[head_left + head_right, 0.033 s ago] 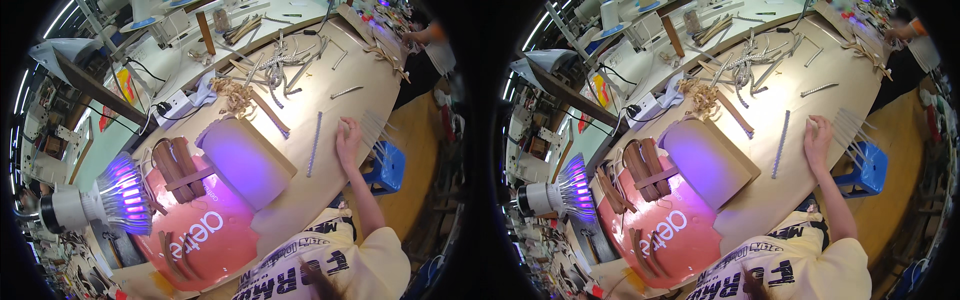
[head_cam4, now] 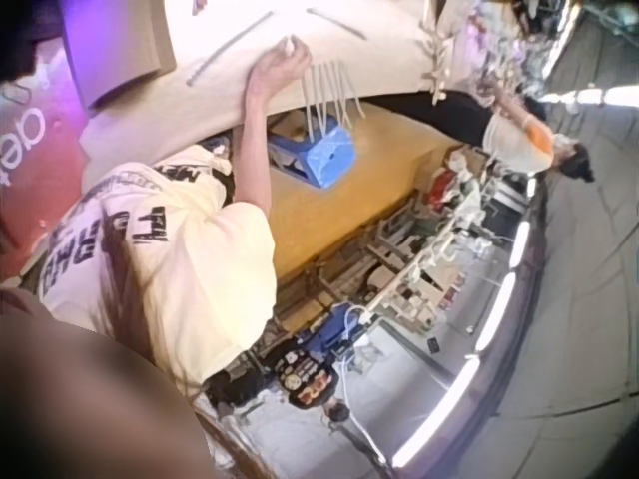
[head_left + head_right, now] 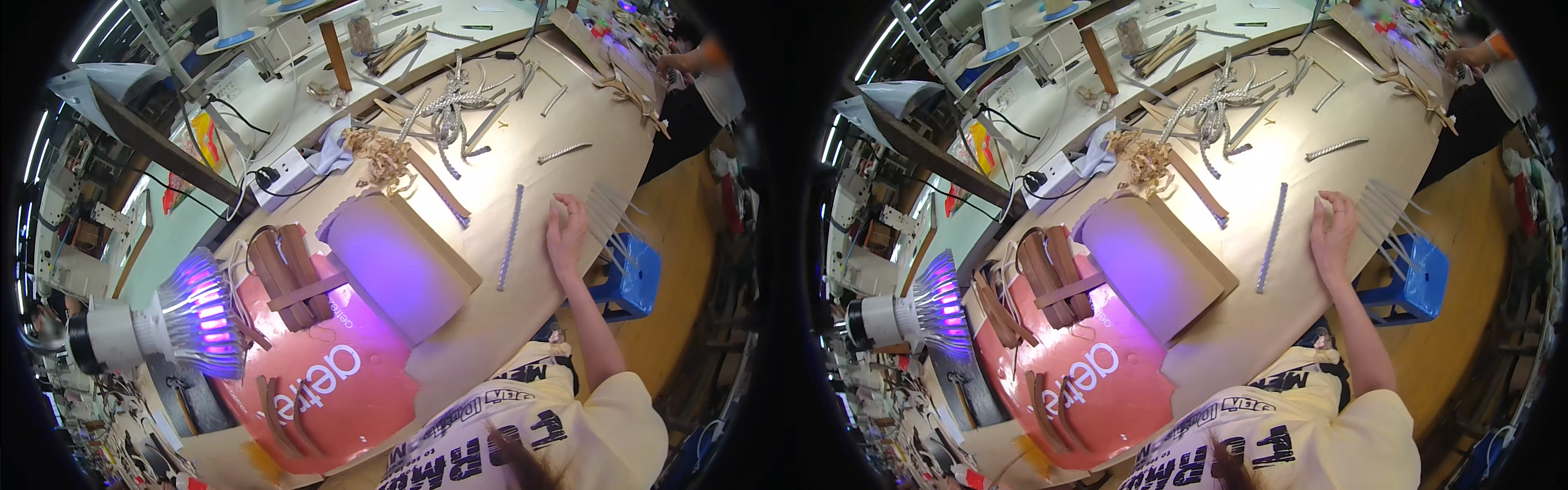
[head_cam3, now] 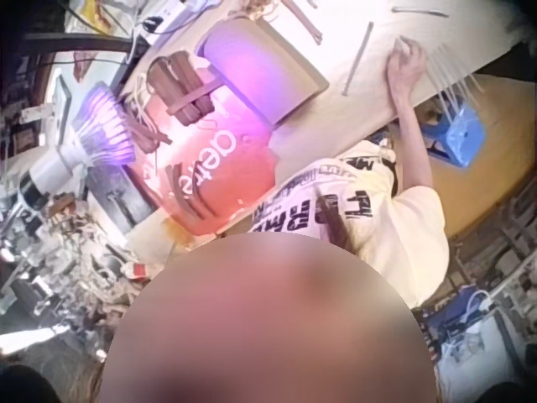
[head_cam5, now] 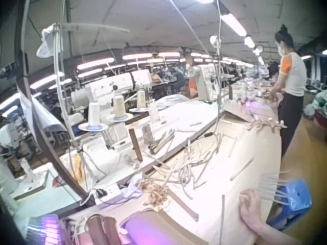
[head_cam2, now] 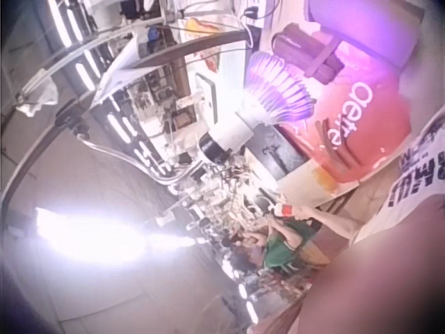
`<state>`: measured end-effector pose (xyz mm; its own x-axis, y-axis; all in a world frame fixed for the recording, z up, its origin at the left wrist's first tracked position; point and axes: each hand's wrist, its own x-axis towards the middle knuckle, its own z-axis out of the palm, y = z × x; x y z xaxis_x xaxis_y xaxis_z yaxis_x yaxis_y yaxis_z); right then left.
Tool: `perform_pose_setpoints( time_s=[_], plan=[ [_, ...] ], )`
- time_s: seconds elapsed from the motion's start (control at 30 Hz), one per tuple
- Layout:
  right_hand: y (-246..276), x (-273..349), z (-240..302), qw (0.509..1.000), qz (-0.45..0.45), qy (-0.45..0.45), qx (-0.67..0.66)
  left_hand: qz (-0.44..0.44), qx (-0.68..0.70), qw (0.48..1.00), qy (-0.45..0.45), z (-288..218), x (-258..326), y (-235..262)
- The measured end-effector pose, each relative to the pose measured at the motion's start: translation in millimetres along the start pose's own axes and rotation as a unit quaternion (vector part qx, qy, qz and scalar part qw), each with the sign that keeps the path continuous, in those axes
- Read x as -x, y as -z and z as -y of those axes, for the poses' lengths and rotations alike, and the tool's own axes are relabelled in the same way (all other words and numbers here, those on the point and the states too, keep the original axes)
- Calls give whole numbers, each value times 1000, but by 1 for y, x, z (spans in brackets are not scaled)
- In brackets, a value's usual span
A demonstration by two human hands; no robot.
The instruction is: The person repeatedly wraps a braided cord around a cylindrical cardboard form under a UV lamp, then removes it and applies glue to the cord ends. The process is repeated multiple times with different cord pieces.
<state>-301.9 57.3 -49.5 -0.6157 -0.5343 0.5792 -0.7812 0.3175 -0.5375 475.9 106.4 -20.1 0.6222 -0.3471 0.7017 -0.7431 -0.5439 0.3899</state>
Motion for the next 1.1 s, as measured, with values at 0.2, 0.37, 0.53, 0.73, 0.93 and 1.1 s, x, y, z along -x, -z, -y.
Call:
perform_pose_setpoints(
  time_s=[0.2,0.37,0.53,0.73,0.93,1.1],
  plan=[
    [1,-1,3,993,-4,54,-108,-22,204,977,61,-119,122,121],
    [24,-4,41,904,221,105,-350,138,356,924,-33,-237,243,154],
    [59,-14,63,709,498,153,-476,448,496,694,-266,-394,322,151],
    [57,-44,21,806,237,-146,-523,481,495,610,-390,-511,341,138],
    [29,-101,-7,893,138,-200,-380,551,323,611,-467,-513,370,98],
    [-15,-108,11,929,118,-93,-338,539,291,614,-497,-533,398,82]
  ],
)
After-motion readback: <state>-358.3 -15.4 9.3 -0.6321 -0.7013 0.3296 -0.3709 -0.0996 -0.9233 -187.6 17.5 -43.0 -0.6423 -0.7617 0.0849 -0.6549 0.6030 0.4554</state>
